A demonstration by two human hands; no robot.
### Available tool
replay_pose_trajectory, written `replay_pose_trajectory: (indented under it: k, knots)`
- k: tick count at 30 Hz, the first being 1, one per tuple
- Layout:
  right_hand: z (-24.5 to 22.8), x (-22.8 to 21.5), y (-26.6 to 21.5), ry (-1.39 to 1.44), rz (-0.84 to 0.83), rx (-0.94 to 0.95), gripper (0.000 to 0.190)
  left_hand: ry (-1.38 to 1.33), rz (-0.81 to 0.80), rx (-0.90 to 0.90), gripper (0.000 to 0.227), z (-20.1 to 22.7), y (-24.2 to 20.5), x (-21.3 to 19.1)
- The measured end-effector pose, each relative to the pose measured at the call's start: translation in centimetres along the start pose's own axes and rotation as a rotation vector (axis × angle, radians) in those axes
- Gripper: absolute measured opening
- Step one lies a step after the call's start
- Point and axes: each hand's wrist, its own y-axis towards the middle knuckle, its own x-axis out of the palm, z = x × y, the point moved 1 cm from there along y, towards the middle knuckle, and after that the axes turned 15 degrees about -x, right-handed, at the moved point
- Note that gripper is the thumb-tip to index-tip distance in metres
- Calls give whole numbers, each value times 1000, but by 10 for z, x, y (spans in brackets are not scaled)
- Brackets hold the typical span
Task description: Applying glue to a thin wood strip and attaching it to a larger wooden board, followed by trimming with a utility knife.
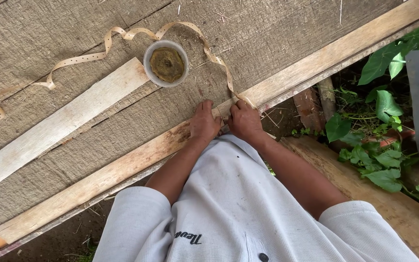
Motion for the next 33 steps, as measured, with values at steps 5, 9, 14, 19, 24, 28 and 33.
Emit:
replay_pose_trajectory:
  k: [5,9,14,19,24,28,33]
  knots:
    - [1,2,1,25,4,12,26,-38,-14,3,44,-2,3,1]
    - [0,0,2,22,-13,20,27,-59,-30,17,45,-3,5,-2]
    - [3,3,2,42,-26,36,24,-58,-39,22,44,-1,4,-8]
    - [6,11,3,18,-51,48,23,-46,-44,0,45,1,7,-11]
    - [6,13,3,-4,-2,21,21,-2,-73,-39,47,5,8,-17]
    - [5,12,3,-4,16,21,22,0,-74,-41,47,5,8,-17]
    - [7,15,2,-18,42,10,23,-25,-77,-25,46,0,13,-12]
